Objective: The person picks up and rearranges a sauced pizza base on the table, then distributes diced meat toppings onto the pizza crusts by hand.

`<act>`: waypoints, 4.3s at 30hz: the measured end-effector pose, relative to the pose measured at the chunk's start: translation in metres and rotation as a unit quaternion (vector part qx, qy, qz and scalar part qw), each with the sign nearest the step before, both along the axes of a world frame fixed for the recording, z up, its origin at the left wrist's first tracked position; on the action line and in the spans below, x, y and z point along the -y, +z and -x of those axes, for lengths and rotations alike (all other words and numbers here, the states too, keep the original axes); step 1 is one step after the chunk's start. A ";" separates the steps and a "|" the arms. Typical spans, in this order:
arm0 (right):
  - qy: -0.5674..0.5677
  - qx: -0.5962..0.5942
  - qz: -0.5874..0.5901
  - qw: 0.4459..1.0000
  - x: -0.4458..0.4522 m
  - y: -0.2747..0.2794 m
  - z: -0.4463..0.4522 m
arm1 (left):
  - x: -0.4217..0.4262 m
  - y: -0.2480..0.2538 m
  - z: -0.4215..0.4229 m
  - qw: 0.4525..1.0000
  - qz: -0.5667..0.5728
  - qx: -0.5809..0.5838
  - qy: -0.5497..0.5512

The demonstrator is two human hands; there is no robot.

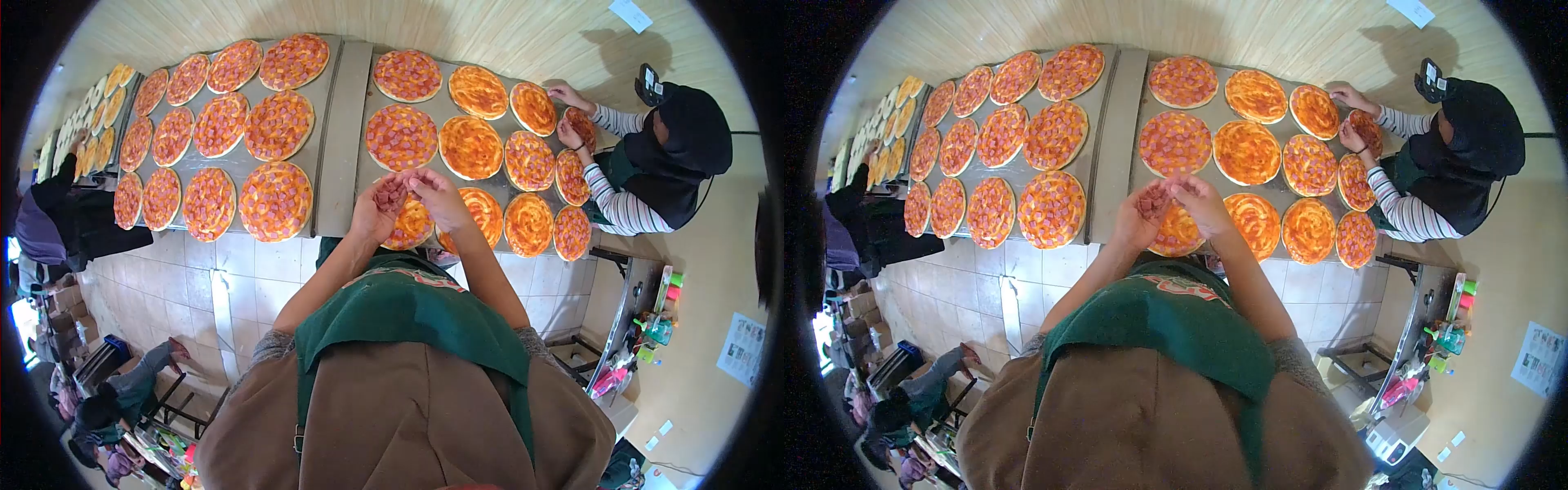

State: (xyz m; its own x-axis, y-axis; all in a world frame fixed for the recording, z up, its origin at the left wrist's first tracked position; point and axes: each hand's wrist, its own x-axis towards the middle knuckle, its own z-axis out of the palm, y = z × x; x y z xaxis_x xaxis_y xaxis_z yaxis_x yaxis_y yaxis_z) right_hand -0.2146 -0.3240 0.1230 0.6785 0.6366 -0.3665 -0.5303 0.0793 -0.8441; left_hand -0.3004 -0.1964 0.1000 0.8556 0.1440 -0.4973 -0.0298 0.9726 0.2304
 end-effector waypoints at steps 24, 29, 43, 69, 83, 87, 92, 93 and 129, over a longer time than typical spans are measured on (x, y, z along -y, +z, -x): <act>0.178 0.055 0.225 0.957 0.027 -0.082 -0.006 | -0.056 -0.042 0.097 0.989 0.000 -0.113 0.093; 0.205 0.076 0.203 0.954 0.044 -0.105 0.003 | -0.059 -0.038 0.102 0.984 -0.003 -0.145 0.104; 0.284 0.304 0.555 0.720 0.032 -0.125 0.033 | -0.060 -0.046 0.116 0.986 -0.001 -0.142 0.086; 0.142 0.079 0.310 0.937 0.076 -0.146 0.001 | -0.053 -0.046 0.114 0.985 0.009 -0.147 0.086; 0.209 0.174 0.357 0.893 0.069 -0.144 -0.004 | -0.049 -0.047 0.115 0.985 0.005 -0.154 0.081; 0.236 0.274 0.395 0.845 0.062 -0.132 -0.003 | -0.050 -0.046 0.116 0.986 0.005 -0.148 0.080; 0.311 0.396 0.428 0.750 0.052 -0.137 -0.001 | -0.051 -0.048 0.119 0.986 0.005 -0.144 0.083; 0.322 0.418 0.432 0.731 0.050 -0.137 -0.001 | -0.051 -0.048 0.119 0.985 0.002 -0.149 0.084; 0.145 0.485 0.434 0.745 0.041 -0.124 -0.010 | -0.051 -0.046 0.117 0.982 0.004 -0.168 0.087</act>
